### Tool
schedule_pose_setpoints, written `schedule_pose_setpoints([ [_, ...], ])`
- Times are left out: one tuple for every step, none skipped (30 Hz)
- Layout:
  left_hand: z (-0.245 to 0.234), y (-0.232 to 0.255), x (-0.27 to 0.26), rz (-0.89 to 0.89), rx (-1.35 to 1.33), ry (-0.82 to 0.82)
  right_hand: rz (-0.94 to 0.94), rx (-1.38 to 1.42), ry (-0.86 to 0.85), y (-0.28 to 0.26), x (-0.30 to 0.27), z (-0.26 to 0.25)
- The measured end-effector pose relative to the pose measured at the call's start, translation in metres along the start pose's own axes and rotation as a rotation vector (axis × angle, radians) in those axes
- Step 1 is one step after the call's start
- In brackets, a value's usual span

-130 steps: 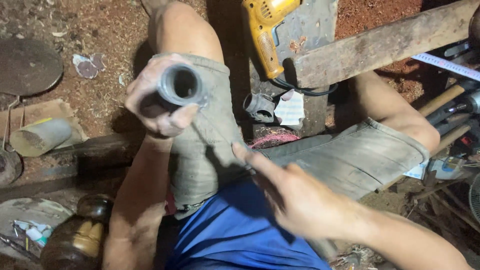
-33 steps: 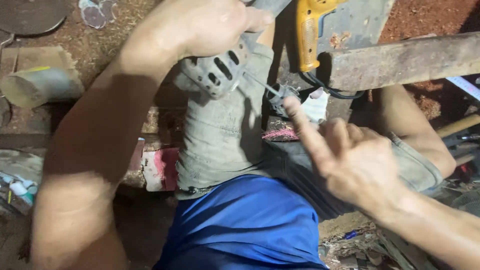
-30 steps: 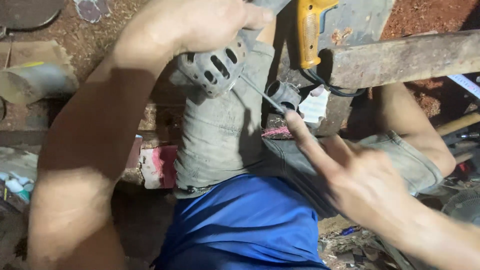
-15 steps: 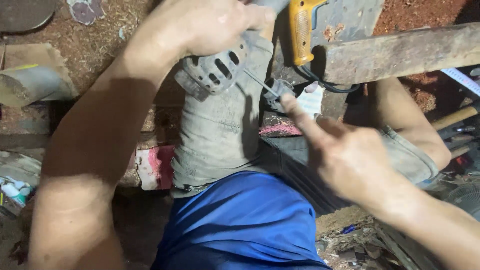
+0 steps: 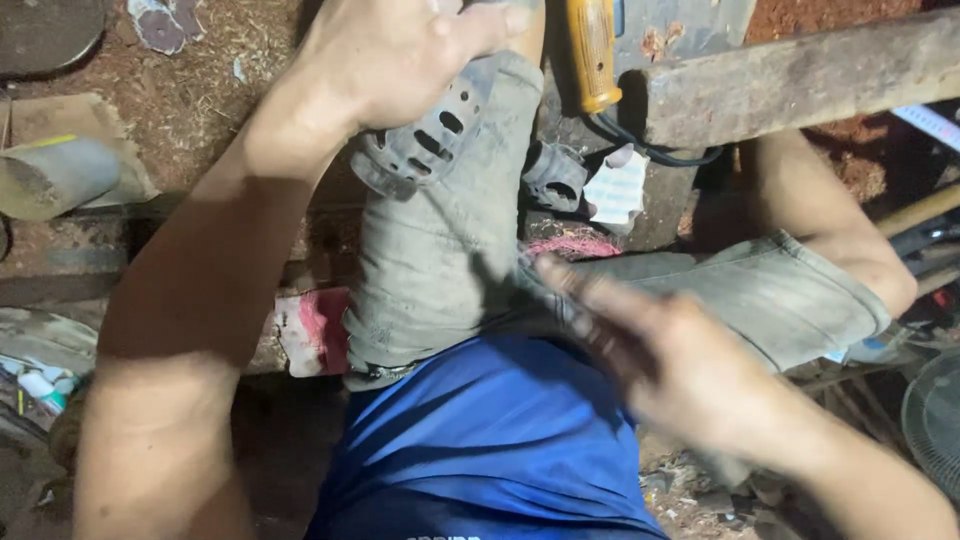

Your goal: The person sits on the floor and sands a carved wooden object with sandpaper, then uses a metal file to shape the interior and exterior surfaces. The person repeatedly rotates the object to work on different areas.

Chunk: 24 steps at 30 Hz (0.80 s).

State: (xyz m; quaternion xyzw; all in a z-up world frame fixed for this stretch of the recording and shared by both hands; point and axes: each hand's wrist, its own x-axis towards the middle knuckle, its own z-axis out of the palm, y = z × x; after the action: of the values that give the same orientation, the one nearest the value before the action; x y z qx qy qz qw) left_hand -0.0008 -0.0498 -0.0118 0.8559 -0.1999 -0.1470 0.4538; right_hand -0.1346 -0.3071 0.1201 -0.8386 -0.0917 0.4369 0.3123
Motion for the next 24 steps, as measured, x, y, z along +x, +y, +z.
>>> schedule_pose_setpoints([
  [0.001, -0.001, -0.002, 0.029, 0.022, 0.039, 0.004, 0.048, 0.024, 0.001, 0.003, -0.006],
  [0.003, -0.003, -0.002, 0.033, 0.020, 0.039, 0.006, 0.047, 0.027, 0.002, 0.005, -0.002],
  [0.005, -0.006, -0.002, 0.088, 0.006, 0.062, 0.029, -0.024, 0.070, 0.003, 0.007, 0.002],
  [0.006, -0.010, -0.002, 0.139, -0.007, 0.087, 0.049, -0.095, 0.109, 0.003, 0.010, 0.007],
  [0.007, -0.006, -0.003, 0.139, -0.007, 0.088, 0.048, -0.096, 0.110, -0.001, 0.006, 0.014],
  [0.008, -0.002, -0.004, 0.078, 0.008, 0.080, 0.038, -0.046, 0.071, -0.005, 0.001, 0.022],
  [0.009, 0.002, -0.006, 0.018, 0.024, 0.072, 0.027, 0.003, 0.032, -0.009, -0.003, 0.030],
  [0.009, -0.001, -0.011, 0.017, 0.026, 0.068, 0.027, 0.008, 0.032, -0.010, -0.005, 0.025],
  [0.009, -0.004, -0.016, 0.038, 0.012, 0.101, 0.050, 0.057, -0.026, -0.010, -0.008, 0.019],
  [0.013, -0.007, -0.019, 0.066, -0.009, 0.130, 0.082, 0.108, -0.079, -0.009, -0.012, 0.013],
  [0.014, -0.007, -0.020, 0.073, -0.013, 0.121, 0.090, 0.113, -0.072, -0.008, -0.006, 0.009],
  [0.014, -0.005, -0.020, 0.137, -0.058, 0.155, 0.087, 0.051, -0.035, -0.007, -0.002, 0.005],
  [0.014, -0.004, -0.021, 0.201, -0.103, 0.189, 0.084, -0.011, 0.002, -0.006, 0.003, 0.000],
  [0.012, 0.002, -0.020, 0.210, -0.109, 0.185, 0.091, -0.010, 0.010, 0.001, 0.003, 0.010],
  [0.011, 0.007, -0.018, 0.129, -0.124, 0.185, 0.062, -0.070, 0.034, 0.007, 0.003, 0.021],
  [0.007, 0.011, -0.019, 0.043, -0.134, 0.186, 0.027, -0.129, 0.052, 0.012, 0.005, 0.032],
  [0.008, 0.008, -0.020, 0.045, -0.134, 0.184, 0.028, -0.128, 0.055, 0.012, -0.003, 0.038],
  [0.008, 0.004, -0.020, 0.024, -0.177, 0.192, 0.014, -0.072, 0.023, 0.012, -0.009, 0.044],
  [0.008, 0.000, -0.021, 0.003, -0.219, 0.199, 0.000, -0.015, -0.009, 0.013, -0.016, 0.050],
  [0.007, 0.004, -0.025, -0.001, -0.218, 0.194, 0.001, -0.009, -0.012, 0.010, -0.013, 0.044],
  [0.007, 0.009, -0.030, -0.005, -0.217, 0.214, 0.025, 0.039, 0.003, 0.007, -0.010, 0.038],
  [0.007, 0.014, -0.026, 0.015, -0.221, 0.233, 0.055, 0.082, 0.041, 0.005, -0.007, 0.030],
  [0.007, 0.013, -0.027, 0.033, -0.225, 0.226, 0.063, 0.082, 0.060, 0.003, -0.005, 0.033],
  [0.009, 0.013, -0.028, 0.010, -0.191, 0.243, 0.055, 0.035, 0.089, 0.001, -0.003, 0.035],
])
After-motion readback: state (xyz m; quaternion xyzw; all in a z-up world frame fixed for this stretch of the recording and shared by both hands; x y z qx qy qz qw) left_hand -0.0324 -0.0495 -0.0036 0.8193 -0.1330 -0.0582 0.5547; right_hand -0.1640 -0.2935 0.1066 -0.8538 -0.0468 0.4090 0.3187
